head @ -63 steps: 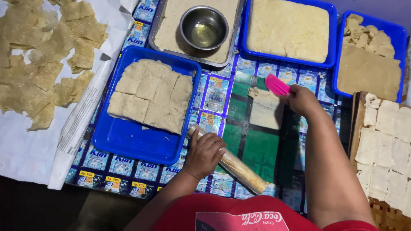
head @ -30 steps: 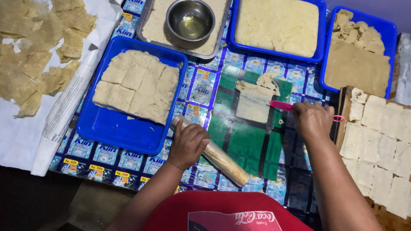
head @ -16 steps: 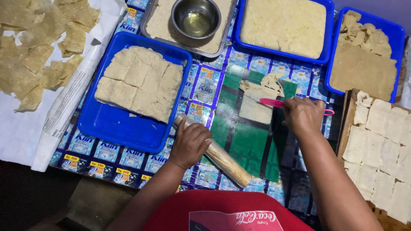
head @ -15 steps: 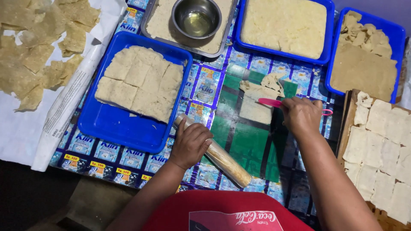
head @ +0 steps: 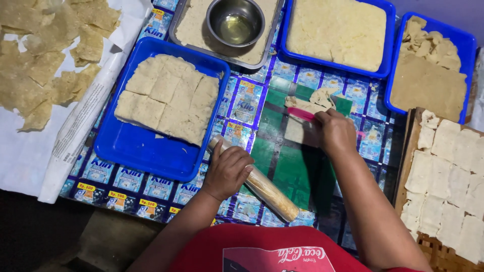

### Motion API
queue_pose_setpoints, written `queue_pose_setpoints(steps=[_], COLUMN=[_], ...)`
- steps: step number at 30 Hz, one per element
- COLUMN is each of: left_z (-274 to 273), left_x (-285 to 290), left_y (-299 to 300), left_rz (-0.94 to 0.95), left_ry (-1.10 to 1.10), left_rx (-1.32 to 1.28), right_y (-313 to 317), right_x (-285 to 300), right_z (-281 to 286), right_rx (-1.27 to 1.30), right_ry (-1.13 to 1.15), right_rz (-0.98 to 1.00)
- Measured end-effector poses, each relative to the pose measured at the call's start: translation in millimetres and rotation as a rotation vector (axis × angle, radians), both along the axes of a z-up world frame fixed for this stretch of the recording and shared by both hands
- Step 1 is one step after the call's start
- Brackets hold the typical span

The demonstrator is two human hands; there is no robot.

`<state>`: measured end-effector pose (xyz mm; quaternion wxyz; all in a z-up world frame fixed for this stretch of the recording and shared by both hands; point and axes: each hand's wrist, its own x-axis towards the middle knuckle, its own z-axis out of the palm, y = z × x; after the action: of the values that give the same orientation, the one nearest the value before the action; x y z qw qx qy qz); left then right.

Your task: Flattening and shaping thin dough squares using a rolling pin and a scraper on a low table.

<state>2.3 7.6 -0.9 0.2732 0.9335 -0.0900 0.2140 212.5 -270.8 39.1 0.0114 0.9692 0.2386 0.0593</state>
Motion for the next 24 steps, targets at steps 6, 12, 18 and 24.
queue_pose_setpoints(steps=[6,12,18,24], left_z=[13.5,4.5,65.5,48.3], left_x=[-1.9,8.8,55.3,120.9], left_y=[-1.5,-4.2,-23.0,-70.7], left_rz=[-0.002,-0.171,-0.3,-0.232], left_ry=[0.008,0.149,0.661,0.685], left_rx=[-0.003,0.068,-0.152,-0.545], right_y=[-5.2,-8.9,-10.1,2.8], right_x=[-78.4,-121.0,-115.7,-98.5], right_z=[42.5,22.7,-5.4,-1.1], right_rx=[0.492,0.686,0.777,0.814], right_ry=[0.349,0.557,0.598,0.582], right_rz=[-0.602,-0.786,-0.884,-0.884])
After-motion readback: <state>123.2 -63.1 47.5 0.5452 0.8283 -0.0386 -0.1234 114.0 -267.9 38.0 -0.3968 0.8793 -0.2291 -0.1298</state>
